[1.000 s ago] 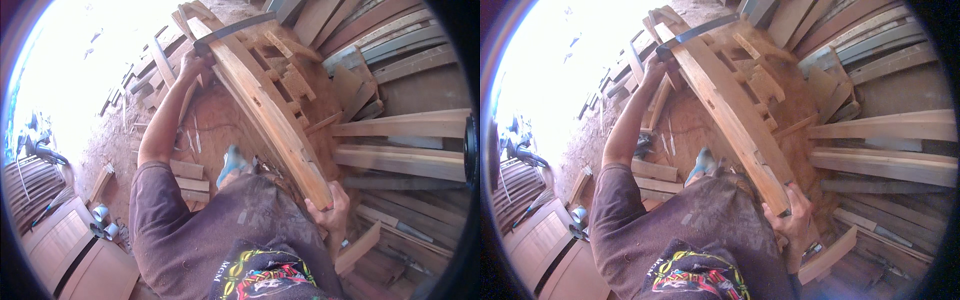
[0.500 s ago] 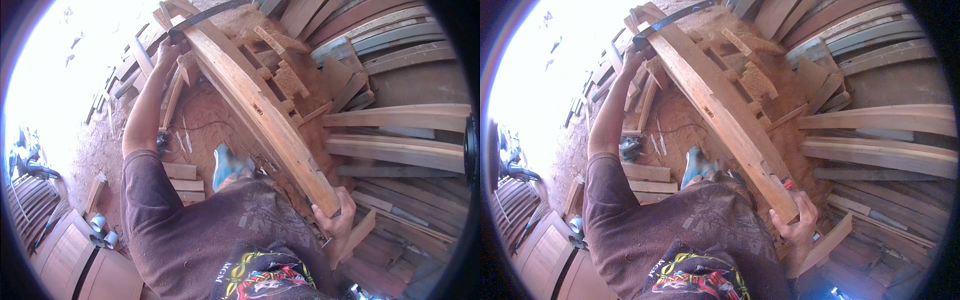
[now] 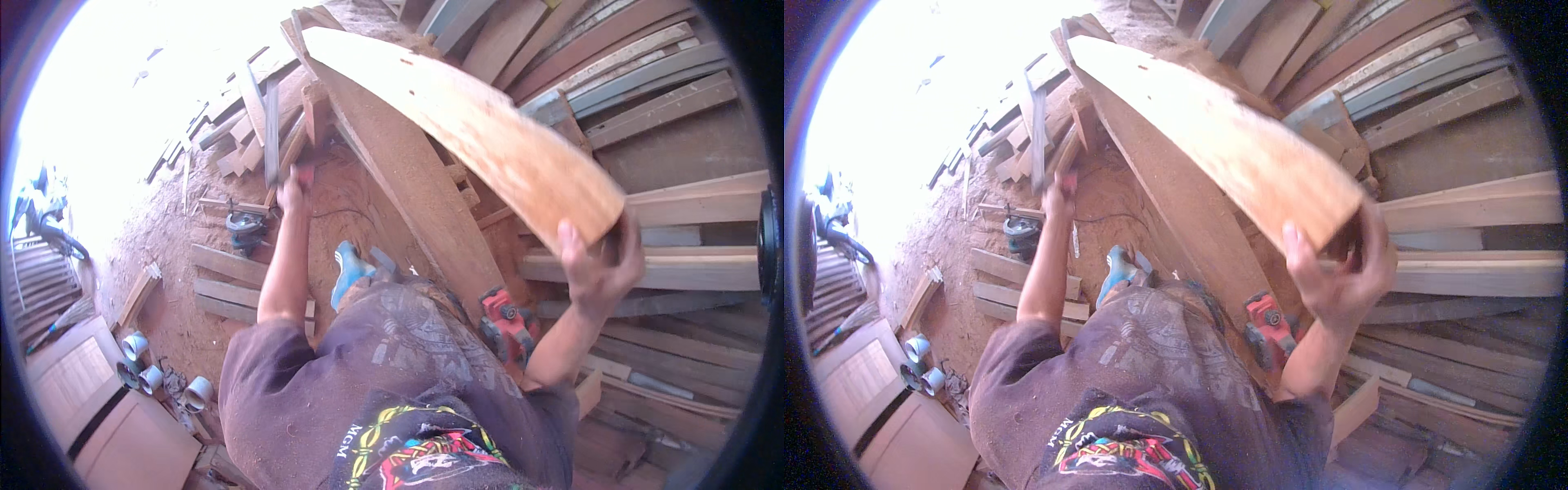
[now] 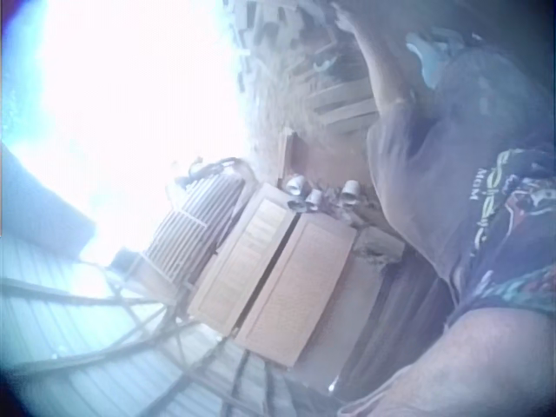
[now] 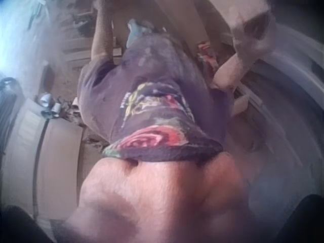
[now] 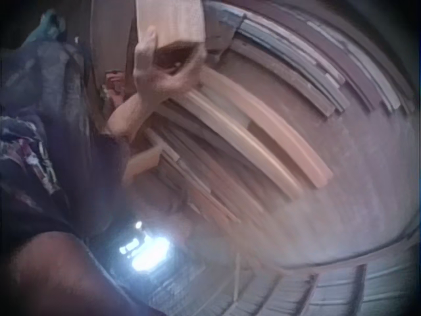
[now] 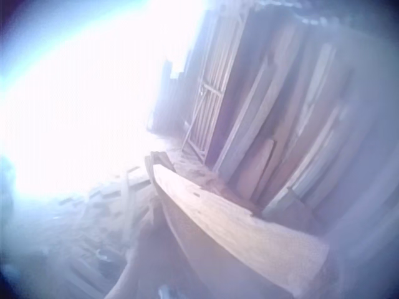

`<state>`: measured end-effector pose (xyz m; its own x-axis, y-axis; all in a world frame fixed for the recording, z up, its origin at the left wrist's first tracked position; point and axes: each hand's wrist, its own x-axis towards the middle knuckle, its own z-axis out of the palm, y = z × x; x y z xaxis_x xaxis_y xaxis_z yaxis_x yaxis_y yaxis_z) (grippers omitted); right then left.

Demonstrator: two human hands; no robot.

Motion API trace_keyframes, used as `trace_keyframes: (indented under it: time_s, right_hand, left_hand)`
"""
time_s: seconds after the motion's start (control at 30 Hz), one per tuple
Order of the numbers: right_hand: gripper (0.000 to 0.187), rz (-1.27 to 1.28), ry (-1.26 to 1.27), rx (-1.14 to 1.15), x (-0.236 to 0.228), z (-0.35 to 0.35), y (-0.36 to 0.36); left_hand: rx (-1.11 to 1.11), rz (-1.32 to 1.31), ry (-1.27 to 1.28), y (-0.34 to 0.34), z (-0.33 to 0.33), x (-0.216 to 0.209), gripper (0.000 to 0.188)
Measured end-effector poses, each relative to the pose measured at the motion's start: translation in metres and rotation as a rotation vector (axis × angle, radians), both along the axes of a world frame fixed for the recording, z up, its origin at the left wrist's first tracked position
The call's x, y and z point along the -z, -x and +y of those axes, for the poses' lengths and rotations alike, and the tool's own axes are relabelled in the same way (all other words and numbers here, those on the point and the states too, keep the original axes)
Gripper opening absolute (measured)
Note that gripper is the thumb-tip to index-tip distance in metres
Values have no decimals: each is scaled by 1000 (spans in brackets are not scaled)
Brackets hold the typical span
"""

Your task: The person uses a handheld electric sander to smooth the surface of a wooden plank. They repeatedly sand the plank, pause to inspect the surface, and then continue sanding.

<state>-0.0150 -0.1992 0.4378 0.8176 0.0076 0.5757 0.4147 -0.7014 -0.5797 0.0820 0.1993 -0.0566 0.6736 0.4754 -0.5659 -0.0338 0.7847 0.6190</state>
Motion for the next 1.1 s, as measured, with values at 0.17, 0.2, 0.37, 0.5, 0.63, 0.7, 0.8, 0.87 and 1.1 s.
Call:
trace_keyframes:
  time_s: [0.17, 0.2, 0.37, 0.5, 0.63, 0.7, 0.8, 0.87, 1.1]
  right_hand:
    - [39, -42, -81, -148, -26, 20, -45]
    - [38, -61, -103, -155, -22, 17, -48]
    - [35, -54, -117, -230, -15, 18, -48]
    - [35, -64, -160, -273, -10, 23, -43]
    - [47, -75, -184, -263, 1, 19, -44]
    - [47, -71, -165, -253, 1, 21, -41]
    - [46, -50, -179, -252, 2, 23, -34]
    - [46, -24, -129, -228, 9, 17, -28]
    - [51, 370, 373, -82, 116, -39, 61]
  left_hand:
    - [-85, 727, 42, 262, 16, 126, 51]
    - [-33, 788, 56, 305, 9, 128, 49]
    - [-236, 1043, 246, 433, -27, 111, 32]
    - [-244, 962, 246, 437, -44, 94, 24]
    - [-172, 895, 117, 380, -47, 52, 22]
    - [-131, 799, 45, 359, -39, 45, 21]
    - [-72, 736, -43, 335, -26, 36, 17]
    - [-33, 717, -89, 323, -22, 28, 16]
    - [5, 677, -54, 333, -27, 39, 28]
